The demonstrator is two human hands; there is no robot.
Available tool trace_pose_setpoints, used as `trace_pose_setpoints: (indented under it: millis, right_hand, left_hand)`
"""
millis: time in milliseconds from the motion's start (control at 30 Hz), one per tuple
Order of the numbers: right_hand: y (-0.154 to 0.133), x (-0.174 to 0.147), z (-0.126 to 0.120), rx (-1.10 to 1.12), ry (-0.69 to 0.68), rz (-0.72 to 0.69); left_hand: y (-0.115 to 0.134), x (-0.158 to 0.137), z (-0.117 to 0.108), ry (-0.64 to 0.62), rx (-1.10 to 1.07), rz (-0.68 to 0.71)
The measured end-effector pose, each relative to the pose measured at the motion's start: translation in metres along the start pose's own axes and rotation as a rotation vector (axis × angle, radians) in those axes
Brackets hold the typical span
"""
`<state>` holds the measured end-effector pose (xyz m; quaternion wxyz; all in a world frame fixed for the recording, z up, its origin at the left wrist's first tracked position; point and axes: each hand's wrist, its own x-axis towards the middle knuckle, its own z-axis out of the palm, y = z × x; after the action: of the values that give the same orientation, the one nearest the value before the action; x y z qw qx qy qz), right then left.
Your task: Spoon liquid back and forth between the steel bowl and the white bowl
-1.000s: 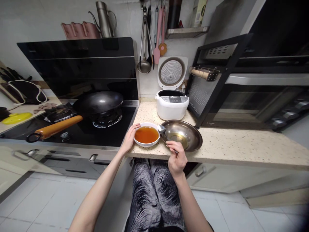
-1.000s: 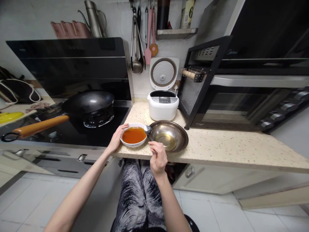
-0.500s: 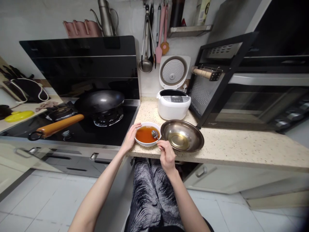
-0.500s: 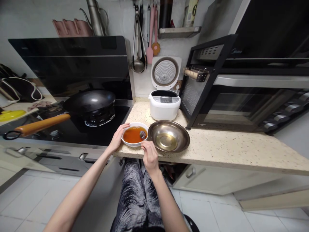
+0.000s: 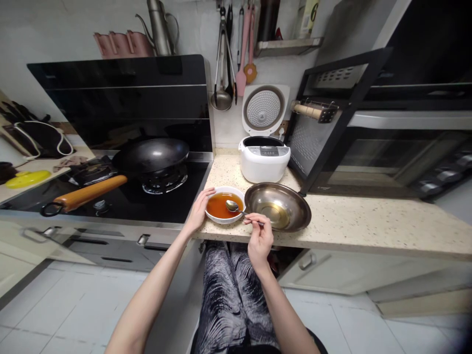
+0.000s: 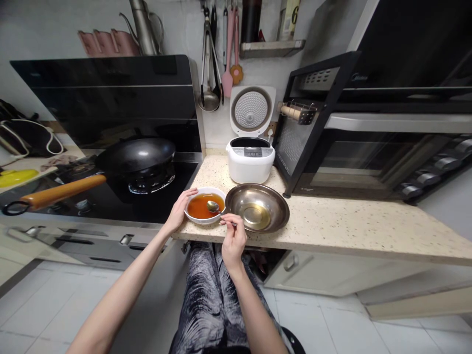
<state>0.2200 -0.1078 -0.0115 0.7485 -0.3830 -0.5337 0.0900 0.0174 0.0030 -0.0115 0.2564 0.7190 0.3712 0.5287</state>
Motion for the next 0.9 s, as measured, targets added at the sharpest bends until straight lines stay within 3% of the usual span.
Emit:
trace_pose_setpoints:
  millis: [567,900]
  right_hand:
    - [-0.014,0.008,-0.005,0.087,0.141,0.025]
    - [-0.017,0.023,-0.025,0.019,0.228,-0.045]
  left_hand:
    - [0.002,0.001,0.000,-0.007,-0.001,-0.015]
    - [0.001,0.000,0.000,0.002,-0.003,-0.025]
